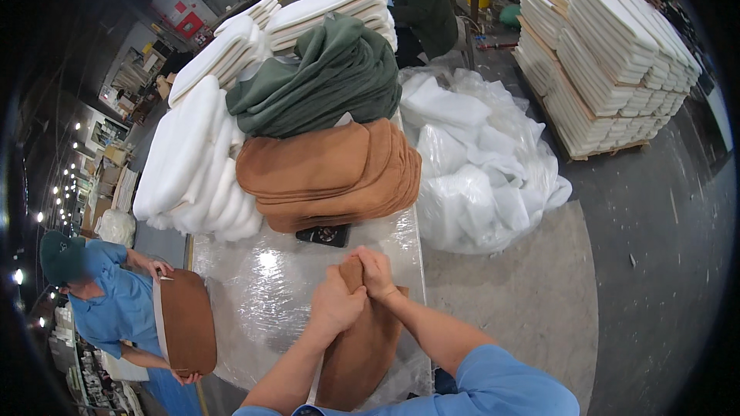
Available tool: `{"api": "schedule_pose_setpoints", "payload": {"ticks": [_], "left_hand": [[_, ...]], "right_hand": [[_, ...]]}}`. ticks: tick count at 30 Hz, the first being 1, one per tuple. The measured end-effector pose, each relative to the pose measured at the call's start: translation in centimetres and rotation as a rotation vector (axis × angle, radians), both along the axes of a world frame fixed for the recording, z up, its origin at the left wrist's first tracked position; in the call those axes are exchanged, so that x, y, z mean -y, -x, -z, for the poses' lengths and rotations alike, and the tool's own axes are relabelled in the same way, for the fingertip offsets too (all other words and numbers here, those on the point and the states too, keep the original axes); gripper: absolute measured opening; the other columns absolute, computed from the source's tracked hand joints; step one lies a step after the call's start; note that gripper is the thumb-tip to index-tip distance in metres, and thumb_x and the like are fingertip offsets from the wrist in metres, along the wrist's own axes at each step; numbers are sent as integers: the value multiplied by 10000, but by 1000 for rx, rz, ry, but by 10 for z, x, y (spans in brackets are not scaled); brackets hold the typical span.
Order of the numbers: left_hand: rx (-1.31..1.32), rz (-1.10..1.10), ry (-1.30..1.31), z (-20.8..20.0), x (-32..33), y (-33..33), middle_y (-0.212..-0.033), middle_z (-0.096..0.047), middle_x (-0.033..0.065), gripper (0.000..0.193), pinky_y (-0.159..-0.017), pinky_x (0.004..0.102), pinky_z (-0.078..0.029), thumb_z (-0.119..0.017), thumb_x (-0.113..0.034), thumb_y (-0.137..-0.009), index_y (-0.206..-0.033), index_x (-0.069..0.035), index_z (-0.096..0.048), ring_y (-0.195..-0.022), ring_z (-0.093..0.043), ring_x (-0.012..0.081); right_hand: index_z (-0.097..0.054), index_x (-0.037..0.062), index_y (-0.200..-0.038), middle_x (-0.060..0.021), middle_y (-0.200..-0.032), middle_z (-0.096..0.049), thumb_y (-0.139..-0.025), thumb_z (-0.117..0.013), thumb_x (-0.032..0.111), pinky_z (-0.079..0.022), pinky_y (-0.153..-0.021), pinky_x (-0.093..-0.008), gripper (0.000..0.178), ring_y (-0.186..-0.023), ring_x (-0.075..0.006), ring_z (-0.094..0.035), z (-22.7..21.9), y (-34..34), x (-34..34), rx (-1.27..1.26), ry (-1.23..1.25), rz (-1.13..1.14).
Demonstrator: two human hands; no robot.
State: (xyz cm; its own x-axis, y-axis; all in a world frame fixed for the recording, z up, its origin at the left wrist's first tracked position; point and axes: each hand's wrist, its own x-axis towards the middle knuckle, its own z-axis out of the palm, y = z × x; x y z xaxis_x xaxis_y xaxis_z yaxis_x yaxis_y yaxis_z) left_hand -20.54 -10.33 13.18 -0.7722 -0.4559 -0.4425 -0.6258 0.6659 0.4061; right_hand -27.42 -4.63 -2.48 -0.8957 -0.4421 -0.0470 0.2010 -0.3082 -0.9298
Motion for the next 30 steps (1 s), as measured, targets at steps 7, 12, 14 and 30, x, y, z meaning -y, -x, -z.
{"api": "schedule_pose_setpoints", "payload": {"ticks": [7, 12, 14, 30], "left_hand": [[-26, -47, -68, 11, 5, 9, -1126, -692, 340, 620, -952, 516, -528, -687, -286, -899, -1385, 36, -476, -1093, -669, 507], [-66, -45, -113, 12, 5, 12, -1164, -692, 309, 610, -995, 480, -515, -678, -285, -906, -1403, 16, -493, -1143, -658, 478], [-237, -13, -133, 19, 3, 13, -1152, -701, 280, 536, -1013, 460, -509, -664, -261, -919, -1359, 18, -538, -1157, -659, 442], [-930, -10, -958, 112, 36, 22, -923, -695, 136, 576, -916, 362, -467, -304, -303, -1134, -839, 21, -678, -923, -626, 244]], "right_hand": [[-708, -36, -833, -107, -769, -716, -1085, -422, 361, -526, -723, -342, 551, -732, -176, -644, 32, 9, 4, -55, -68, 8], [-698, -38, -800, -106, -728, -705, -1079, -421, 354, -511, -658, -335, 555, -686, -157, -627, 59, 11, 6, -80, -93, 4], [-683, -27, -805, -119, -728, -696, -1072, -469, 324, -508, -644, -350, 490, -671, -193, -637, 70, 13, 6, -75, -62, 22], [-624, -38, -1111, -42, -813, -672, -1049, -428, 174, -517, -720, -317, 295, -761, -135, -617, 55, 8, 5, 42, 58, 71]]}}
